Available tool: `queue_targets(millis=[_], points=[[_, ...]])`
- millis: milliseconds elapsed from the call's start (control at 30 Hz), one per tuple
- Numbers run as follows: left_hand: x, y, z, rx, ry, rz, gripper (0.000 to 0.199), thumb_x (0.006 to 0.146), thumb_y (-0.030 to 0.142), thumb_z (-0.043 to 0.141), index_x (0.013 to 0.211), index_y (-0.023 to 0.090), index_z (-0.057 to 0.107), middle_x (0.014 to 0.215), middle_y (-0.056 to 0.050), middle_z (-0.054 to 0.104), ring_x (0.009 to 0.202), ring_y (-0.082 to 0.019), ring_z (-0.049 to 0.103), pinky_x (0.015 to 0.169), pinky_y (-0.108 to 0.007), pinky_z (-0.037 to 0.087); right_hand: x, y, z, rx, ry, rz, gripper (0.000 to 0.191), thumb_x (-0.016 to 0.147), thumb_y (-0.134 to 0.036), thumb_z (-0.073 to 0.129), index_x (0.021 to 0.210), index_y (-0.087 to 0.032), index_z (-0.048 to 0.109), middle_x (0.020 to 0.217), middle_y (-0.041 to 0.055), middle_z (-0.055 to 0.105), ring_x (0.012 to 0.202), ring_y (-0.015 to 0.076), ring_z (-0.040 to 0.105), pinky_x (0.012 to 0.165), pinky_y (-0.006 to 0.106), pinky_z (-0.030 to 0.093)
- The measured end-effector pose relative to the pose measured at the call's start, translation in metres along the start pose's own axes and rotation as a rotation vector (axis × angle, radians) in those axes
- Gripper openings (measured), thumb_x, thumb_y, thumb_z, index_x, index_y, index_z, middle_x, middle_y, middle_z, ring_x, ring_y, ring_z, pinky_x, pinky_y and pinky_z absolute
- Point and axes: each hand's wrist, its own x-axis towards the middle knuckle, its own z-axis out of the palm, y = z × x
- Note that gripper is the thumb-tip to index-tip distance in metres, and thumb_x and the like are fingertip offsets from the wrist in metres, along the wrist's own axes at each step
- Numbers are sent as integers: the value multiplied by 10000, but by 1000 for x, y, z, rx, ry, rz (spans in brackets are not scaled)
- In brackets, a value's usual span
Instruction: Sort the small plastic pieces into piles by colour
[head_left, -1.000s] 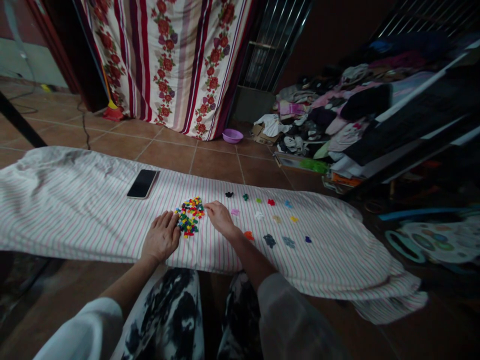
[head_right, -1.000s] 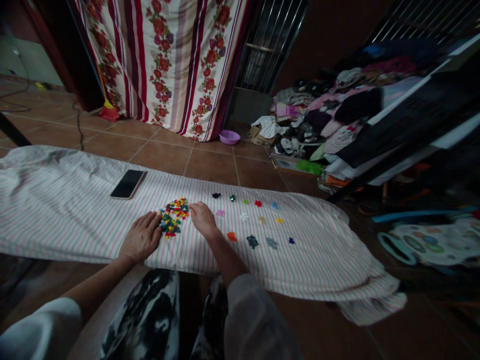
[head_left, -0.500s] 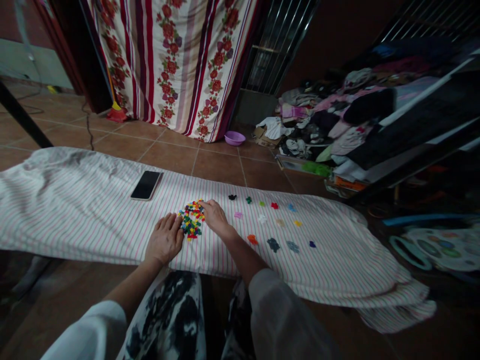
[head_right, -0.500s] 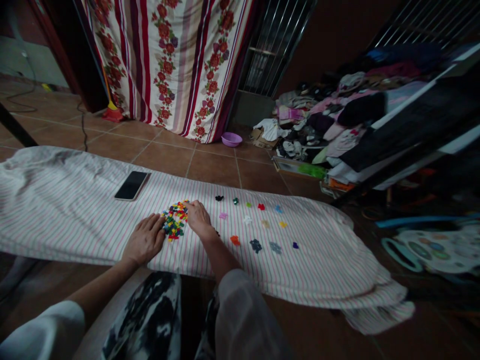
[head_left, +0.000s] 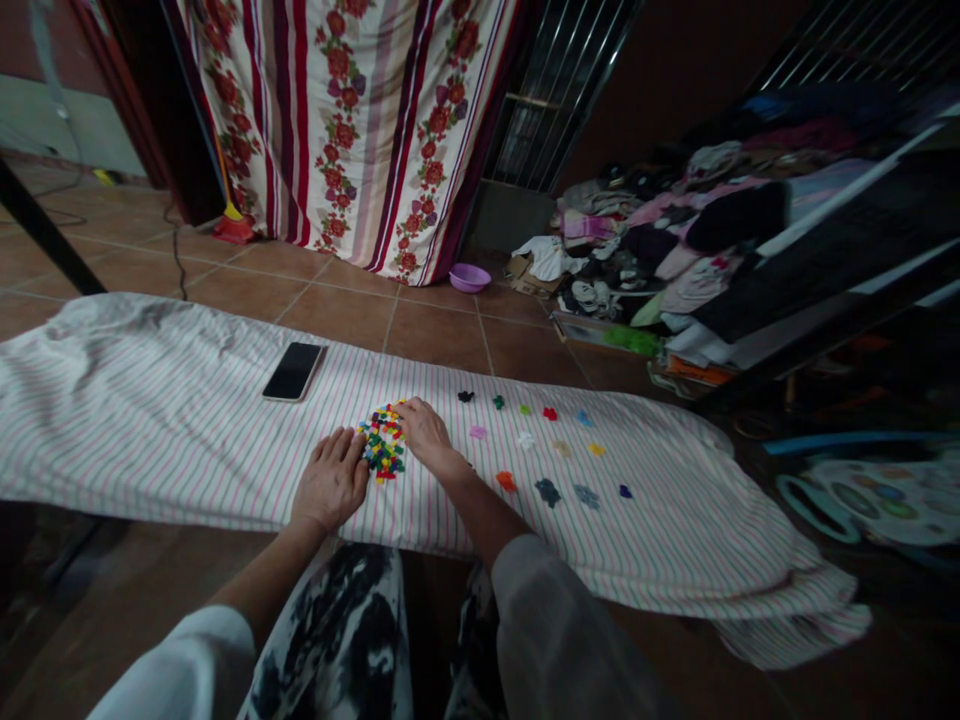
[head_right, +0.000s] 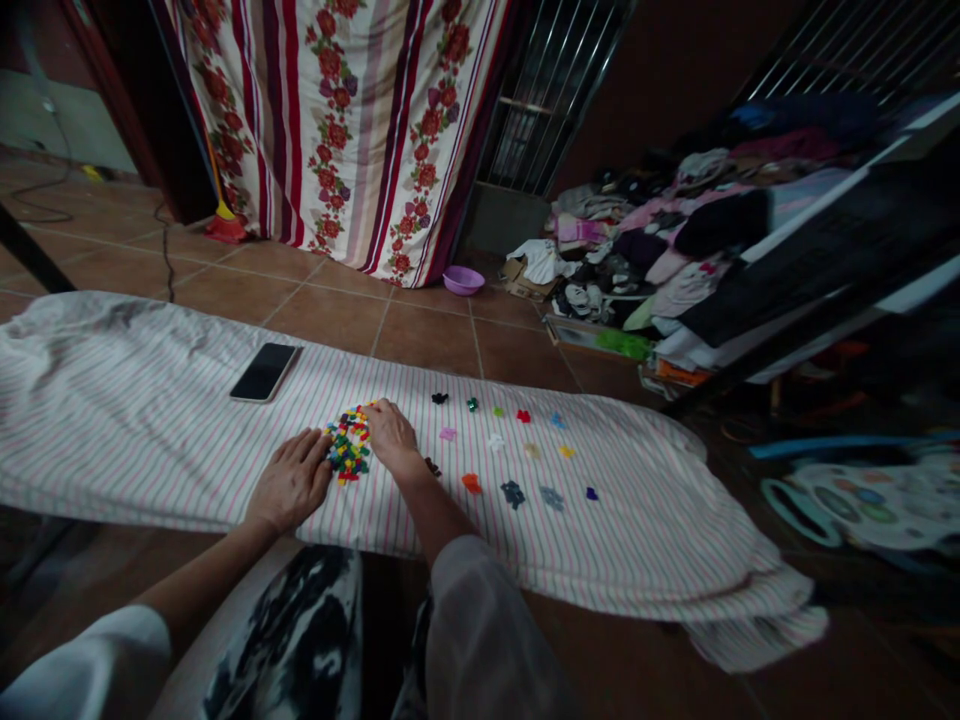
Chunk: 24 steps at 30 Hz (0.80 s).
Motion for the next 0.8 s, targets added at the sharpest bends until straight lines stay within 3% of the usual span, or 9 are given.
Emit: queue_targets(millis=[267,467,800], points=[[0,0,2,8,36,6,450,926,345,361,1279,145,556,1318,-155,583,1292,-294,481,1052,-474,401,3,-2,1,10,2,-23,271,918,-112,460,1067,-200,669,1070,80,623,1050,190,535,955,309,413],[0,0,2,6,9,3,459,925,342,356,1278,128,555,1328,-165,575,1297,-304,471,1062,-478,388,1,-3,4,12,21,-48,362,896,-95,479,1156,-264,665,1093,51,608,1053,171,543,943,276,428],[0,0,2,5,-6,6,459,925,333,349,1276,116,550,1337,-172,566,1306,-304,461,1074,-484,370,2,-4,6,3,30,-92,257,946,-188,482,1100,-249,679,1074,46,606,1017,160,568,888,251,454]])
